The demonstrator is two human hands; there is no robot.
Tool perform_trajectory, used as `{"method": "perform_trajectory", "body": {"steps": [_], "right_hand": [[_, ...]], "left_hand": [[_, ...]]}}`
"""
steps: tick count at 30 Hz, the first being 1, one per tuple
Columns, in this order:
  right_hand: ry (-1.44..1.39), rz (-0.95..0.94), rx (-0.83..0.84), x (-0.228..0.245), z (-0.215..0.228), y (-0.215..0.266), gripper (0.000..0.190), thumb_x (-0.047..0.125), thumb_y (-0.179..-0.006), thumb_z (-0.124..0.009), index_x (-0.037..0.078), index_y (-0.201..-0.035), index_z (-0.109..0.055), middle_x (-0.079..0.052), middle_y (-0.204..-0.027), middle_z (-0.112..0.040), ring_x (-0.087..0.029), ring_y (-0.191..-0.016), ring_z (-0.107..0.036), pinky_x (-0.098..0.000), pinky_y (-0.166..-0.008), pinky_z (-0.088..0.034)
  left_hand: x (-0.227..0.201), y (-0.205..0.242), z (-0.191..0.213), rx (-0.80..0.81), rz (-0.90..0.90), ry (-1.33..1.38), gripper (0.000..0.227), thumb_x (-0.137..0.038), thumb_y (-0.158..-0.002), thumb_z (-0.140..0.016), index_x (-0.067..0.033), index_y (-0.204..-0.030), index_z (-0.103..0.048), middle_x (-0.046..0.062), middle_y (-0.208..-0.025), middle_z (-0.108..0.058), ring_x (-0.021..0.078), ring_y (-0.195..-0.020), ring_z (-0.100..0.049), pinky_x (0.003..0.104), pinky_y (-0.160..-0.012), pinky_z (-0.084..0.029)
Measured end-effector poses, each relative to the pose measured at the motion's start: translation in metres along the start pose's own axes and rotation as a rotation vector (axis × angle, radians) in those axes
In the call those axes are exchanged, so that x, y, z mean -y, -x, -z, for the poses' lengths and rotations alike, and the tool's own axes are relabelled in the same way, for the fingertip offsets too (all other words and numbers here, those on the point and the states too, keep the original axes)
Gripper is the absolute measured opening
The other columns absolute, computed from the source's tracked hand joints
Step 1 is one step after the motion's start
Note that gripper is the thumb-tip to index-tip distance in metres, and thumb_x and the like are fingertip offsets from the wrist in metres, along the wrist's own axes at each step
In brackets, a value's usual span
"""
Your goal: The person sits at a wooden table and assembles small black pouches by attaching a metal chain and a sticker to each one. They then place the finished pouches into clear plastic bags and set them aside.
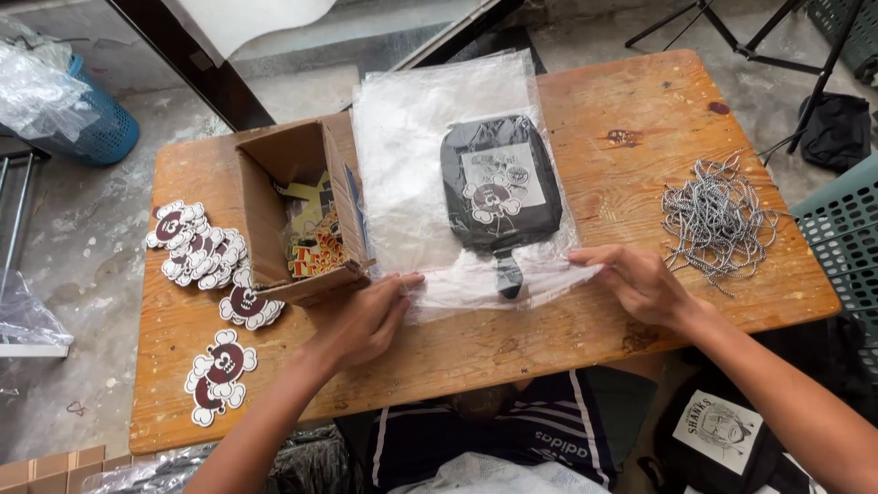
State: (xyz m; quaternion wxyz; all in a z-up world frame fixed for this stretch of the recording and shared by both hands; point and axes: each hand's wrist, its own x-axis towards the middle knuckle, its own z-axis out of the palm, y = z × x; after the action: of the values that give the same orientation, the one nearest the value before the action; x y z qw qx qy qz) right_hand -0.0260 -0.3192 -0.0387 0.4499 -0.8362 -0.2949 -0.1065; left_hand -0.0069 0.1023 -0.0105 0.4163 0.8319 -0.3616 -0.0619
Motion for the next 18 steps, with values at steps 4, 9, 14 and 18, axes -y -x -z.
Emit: {"method": "perform_trajectory", "body": {"steps": [4, 9, 14, 18], "right_hand": [[0.006, -0.089, -0.027, -0.008, 0.002, 0.004, 0.014, 0.007, -0.102, -0.05, 0.0, -0.104, -0.063, -0.015, -0.113, -0.077, -0.03, -0.107, -0.073, -0.0436, -0.088, -0.057], [0.01, -0.239, -0.081, 0.004, -0.001, -0.009, 0.019, 0.013, -0.106, -0.047, 0.004, -0.098, -0.062, -0.015, -0.091, -0.078, -0.028, -0.086, -0.076, -0.0412, -0.074, -0.059], [-0.024, -0.305, -0.132, -0.016, -0.005, -0.025, 0.023, 0.018, -0.111, -0.041, 0.011, -0.095, -0.056, -0.004, -0.078, -0.077, -0.017, -0.065, -0.073, -0.0284, -0.061, -0.056], [0.037, -0.425, -0.229, 0.0, -0.014, -0.048, 0.023, 0.015, -0.113, -0.043, 0.006, -0.094, -0.053, -0.011, -0.063, -0.069, -0.021, -0.052, -0.068, -0.0313, -0.053, -0.054]], "left_hand": [[-0.007, 0.002, -0.004, -0.038, 0.103, 0.117, 0.016, -0.014, -0.101, -0.045, -0.0045, -0.106, -0.057, 0.022, -0.123, -0.071, 0.0384, -0.113, -0.069, 0.057, -0.098, -0.05], [0.025, 0.003, -0.019, -0.155, 0.297, 0.054, 0.018, -0.029, -0.105, -0.039, -0.0141, -0.099, -0.048, 0.019, -0.075, -0.071, 0.0384, -0.081, -0.074, 0.049, -0.069, -0.055], [-0.012, -0.023, -0.019, -0.279, 0.343, 0.092, 0.016, -0.021, -0.106, -0.035, -0.0106, -0.099, -0.045, 0.014, -0.074, -0.075, 0.0333, -0.074, -0.076, 0.044, -0.068, -0.057], [-0.019, -0.037, -0.028, -0.435, 0.442, -0.021, 0.016, -0.011, -0.106, -0.033, -0.006, -0.101, -0.047, 0.017, -0.058, -0.067, 0.0327, -0.056, -0.071, 0.043, -0.053, -0.054]]}}
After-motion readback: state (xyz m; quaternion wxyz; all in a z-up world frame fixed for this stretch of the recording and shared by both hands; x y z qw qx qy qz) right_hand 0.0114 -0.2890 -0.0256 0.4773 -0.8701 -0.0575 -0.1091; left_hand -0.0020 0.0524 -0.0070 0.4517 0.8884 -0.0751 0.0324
